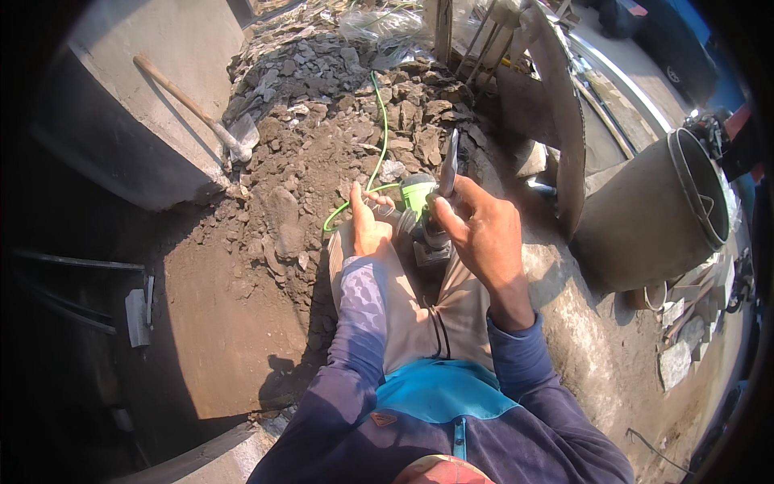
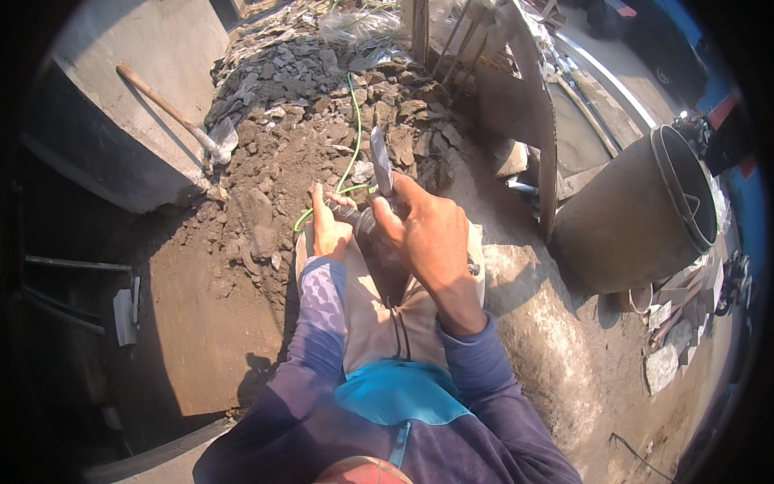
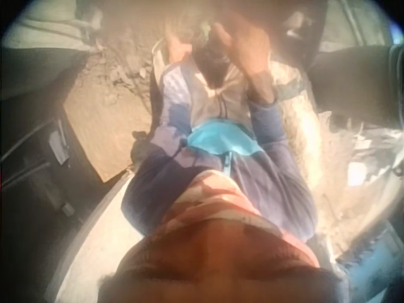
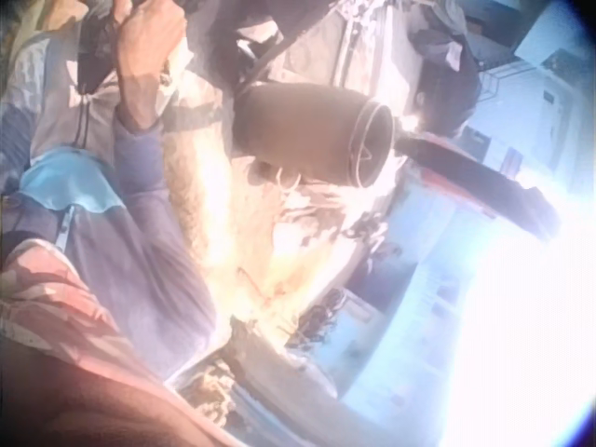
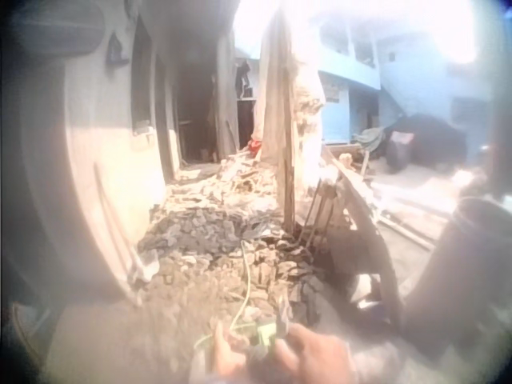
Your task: The person sits on the ground and uses pliers and a screwdriver to adjust and tighten a green pipe fitting. They repeatedly manipulate the fitting and tools, making small adjustments throughout the clip.
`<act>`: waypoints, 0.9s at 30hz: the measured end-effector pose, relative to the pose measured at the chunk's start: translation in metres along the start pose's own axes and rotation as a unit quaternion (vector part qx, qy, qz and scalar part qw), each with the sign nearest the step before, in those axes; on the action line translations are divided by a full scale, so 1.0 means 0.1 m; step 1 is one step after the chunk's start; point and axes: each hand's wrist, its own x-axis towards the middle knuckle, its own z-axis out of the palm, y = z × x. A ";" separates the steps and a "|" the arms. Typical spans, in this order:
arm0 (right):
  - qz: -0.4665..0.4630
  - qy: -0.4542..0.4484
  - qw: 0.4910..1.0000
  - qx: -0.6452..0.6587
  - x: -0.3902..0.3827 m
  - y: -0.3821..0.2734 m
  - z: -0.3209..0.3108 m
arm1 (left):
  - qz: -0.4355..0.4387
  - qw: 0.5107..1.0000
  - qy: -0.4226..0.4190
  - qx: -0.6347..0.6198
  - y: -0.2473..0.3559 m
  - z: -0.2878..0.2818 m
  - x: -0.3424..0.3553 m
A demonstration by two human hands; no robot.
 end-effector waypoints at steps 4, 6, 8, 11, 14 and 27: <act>-0.027 0.012 0.998 -0.055 0.11 -0.06 -0.22 | 0.000 0.996 -0.032 -0.085 0.05 0.04 -0.26; -0.012 0.006 0.997 -0.074 0.23 -0.10 -0.39 | -0.029 0.991 -0.050 -0.124 0.09 0.13 -0.43; -0.033 -0.008 0.998 -0.053 0.48 -0.02 -0.52 | -0.073 0.979 -0.100 -0.165 0.19 0.12 -0.53; -0.056 -0.034 0.996 -0.062 0.84 0.00 -0.68 | -0.028 0.978 -0.135 -0.158 0.16 0.12 -0.74; -0.125 -0.028 0.990 -0.061 1.23 0.15 -0.72 | 0.006 0.971 -0.197 -0.139 0.24 0.15 -0.97; -0.257 -0.148 0.952 0.073 2.02 0.11 -0.49 | 0.134 0.926 -0.323 0.139 0.14 -0.14 -1.60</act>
